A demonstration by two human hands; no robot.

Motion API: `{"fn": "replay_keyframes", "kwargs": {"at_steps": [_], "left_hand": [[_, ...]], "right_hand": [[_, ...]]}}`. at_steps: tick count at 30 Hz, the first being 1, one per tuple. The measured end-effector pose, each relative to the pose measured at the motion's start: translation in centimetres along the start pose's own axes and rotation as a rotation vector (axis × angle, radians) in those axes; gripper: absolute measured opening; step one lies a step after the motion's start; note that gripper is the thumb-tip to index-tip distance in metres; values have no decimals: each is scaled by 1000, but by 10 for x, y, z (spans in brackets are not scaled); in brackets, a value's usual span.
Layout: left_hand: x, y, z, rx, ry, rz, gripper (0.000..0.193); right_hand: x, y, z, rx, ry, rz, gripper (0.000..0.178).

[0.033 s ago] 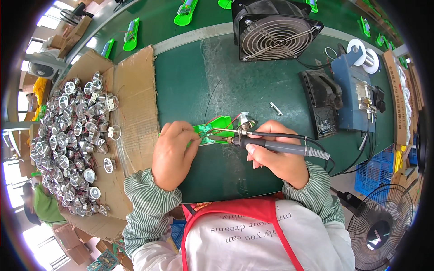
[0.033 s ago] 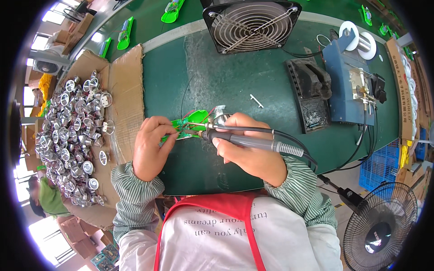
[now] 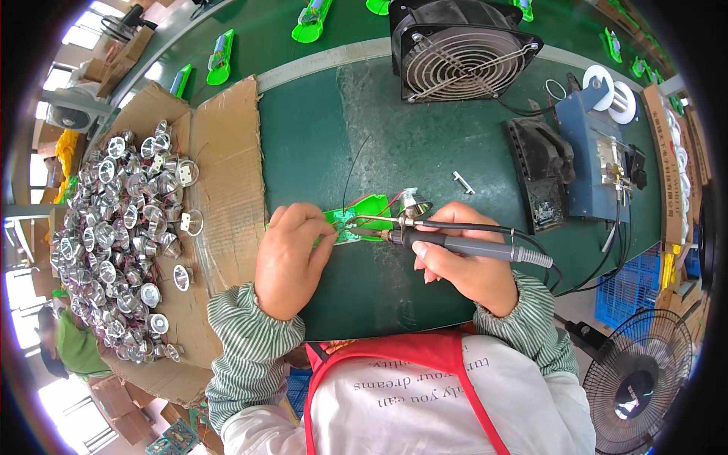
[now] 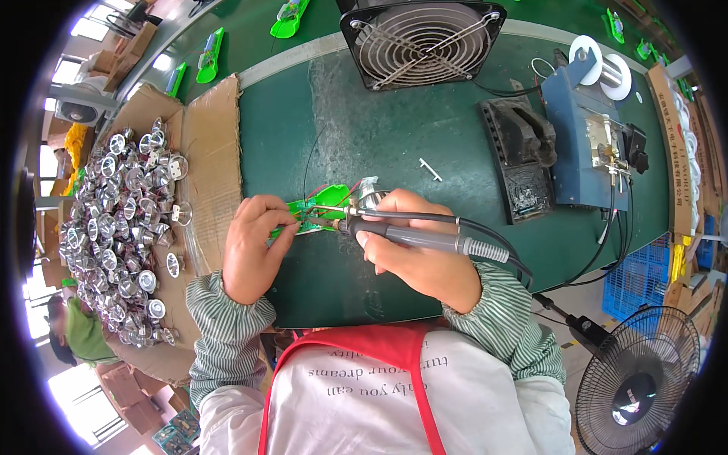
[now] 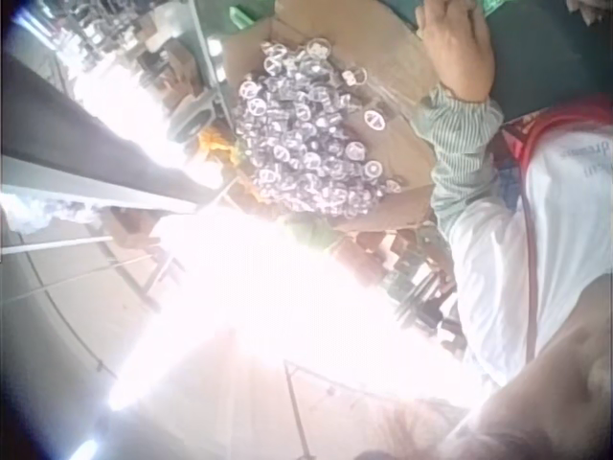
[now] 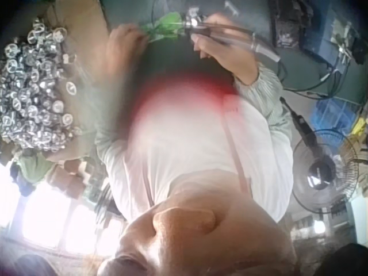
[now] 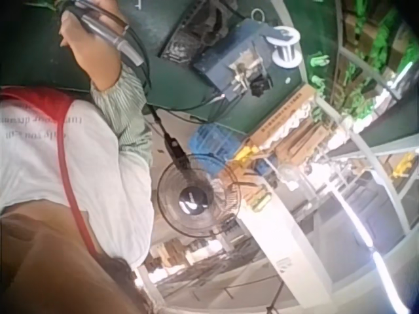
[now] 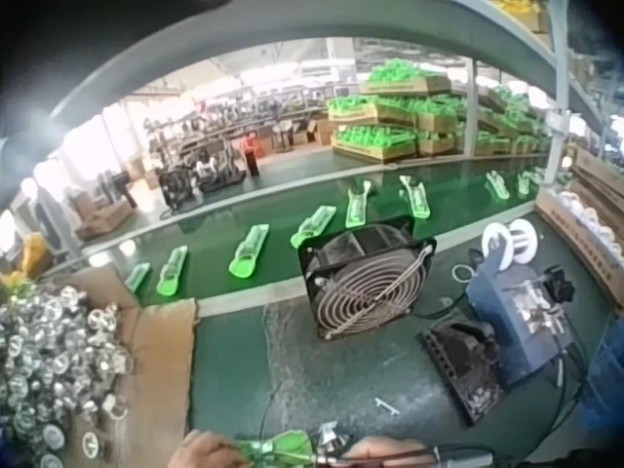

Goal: Soldering wires and components onto a circuit board and assembling light fixture housings.

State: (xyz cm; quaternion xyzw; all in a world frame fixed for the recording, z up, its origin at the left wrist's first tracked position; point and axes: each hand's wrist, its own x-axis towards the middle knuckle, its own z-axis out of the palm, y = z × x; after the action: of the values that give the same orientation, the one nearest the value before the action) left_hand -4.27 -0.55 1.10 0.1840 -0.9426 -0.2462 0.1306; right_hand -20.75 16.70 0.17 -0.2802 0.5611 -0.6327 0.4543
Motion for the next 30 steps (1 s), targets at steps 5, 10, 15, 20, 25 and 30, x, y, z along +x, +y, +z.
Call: {"fn": "replay_keyframes", "kwargs": {"at_steps": [5, 10, 15, 20, 25, 30], "left_hand": [[1, -1, 0, -15, 7, 4, 10], [0, -2, 1, -1, 1, -8, 10], [1, -1, 0, 9, -1, 0, 10], [1, -1, 0, 8, -2, 2, 9], [1, 1, 0, 22, -6, -6, 8], [0, -1, 3, 30, -3, -16, 8]], "right_hand": [[1, 2, -1, -16, -8, -9, 12], [1, -1, 0, -39, -1, -1, 13], [-3, -8, -5, -6, 24, -7, 12], [-7, -12, -14, 12, 85, -47, 12], [-12, -14, -18, 46, 107, -40, 14], [-14, -14, -23, 52, 124, -38, 16]]}}
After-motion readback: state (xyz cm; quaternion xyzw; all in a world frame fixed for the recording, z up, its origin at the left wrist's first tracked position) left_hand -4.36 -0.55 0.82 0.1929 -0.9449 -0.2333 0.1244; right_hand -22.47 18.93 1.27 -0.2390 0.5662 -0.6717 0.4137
